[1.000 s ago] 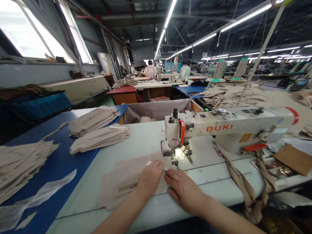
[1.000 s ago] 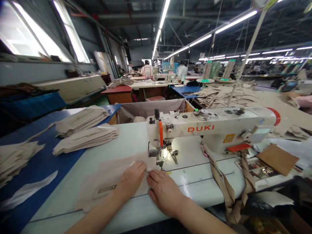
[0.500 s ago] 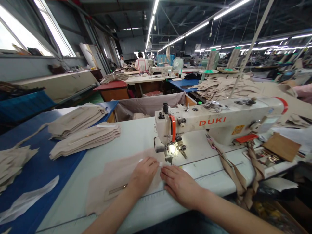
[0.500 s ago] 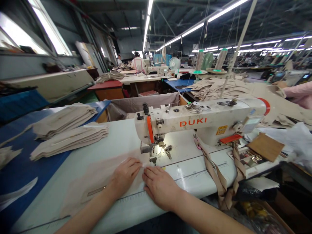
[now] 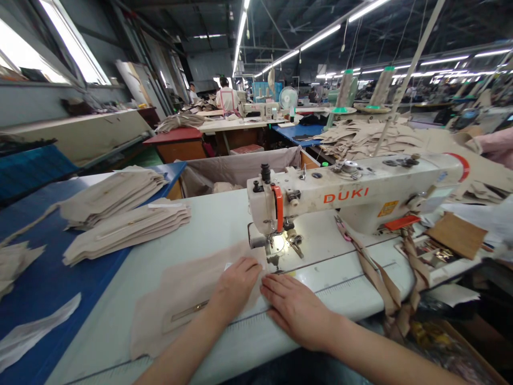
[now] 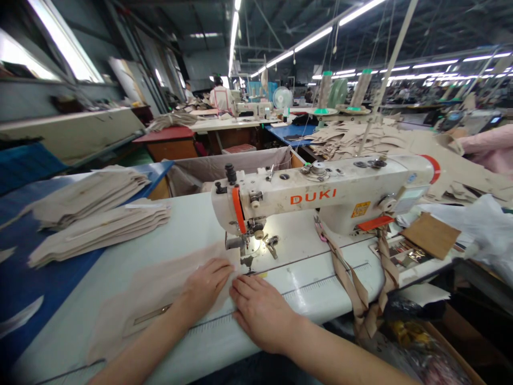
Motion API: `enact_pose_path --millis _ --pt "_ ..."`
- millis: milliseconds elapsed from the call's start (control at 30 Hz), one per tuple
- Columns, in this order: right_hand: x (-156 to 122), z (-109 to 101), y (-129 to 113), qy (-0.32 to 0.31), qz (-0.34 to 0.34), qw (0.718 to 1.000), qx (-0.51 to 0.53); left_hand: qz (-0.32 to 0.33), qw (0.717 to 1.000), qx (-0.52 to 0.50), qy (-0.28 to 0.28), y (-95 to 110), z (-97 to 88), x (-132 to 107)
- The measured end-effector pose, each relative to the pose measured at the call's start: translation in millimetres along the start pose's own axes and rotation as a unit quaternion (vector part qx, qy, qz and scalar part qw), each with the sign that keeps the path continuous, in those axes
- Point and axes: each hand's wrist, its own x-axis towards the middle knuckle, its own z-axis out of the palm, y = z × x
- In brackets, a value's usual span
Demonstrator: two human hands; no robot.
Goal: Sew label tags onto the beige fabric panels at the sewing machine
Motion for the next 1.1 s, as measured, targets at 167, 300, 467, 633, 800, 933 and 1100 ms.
enact_pose_path --millis 167,300,467,633,800,933,1100 --pt "-1 3 2 0.007 0.002 1.000 0.017 0.005 0.999 0.049 -0.021 7 -3.2 6" --pt "-2 5 1 0.011 0.007 1.000 0.025 -0.006 0.996 0.071 -0.044 10 -1.0 8" --pt "-3 6 2 0.020 0.002 0.999 0.029 -0.008 0.996 0.061 -0.061 9 3.9 7" --pt "-1 5 2 0.021 0.004 0.999 0.035 -0.003 0.997 0.049 -0.052 7 6.3 5" --pt "-2 4 3 0.019 0.005 0.999 0.048 0.010 0.998 0.051 -0.022 6 6.8 4" --pt "2 -3 10 0.018 -0.025 0.998 0.059 0.020 0.999 0.049 -0.005 6 7.9 2" --pt "20 -14 28 0.023 -0.024 0.999 0.004 0.017 0.998 0.054 -0.012 6 8.5 -1"
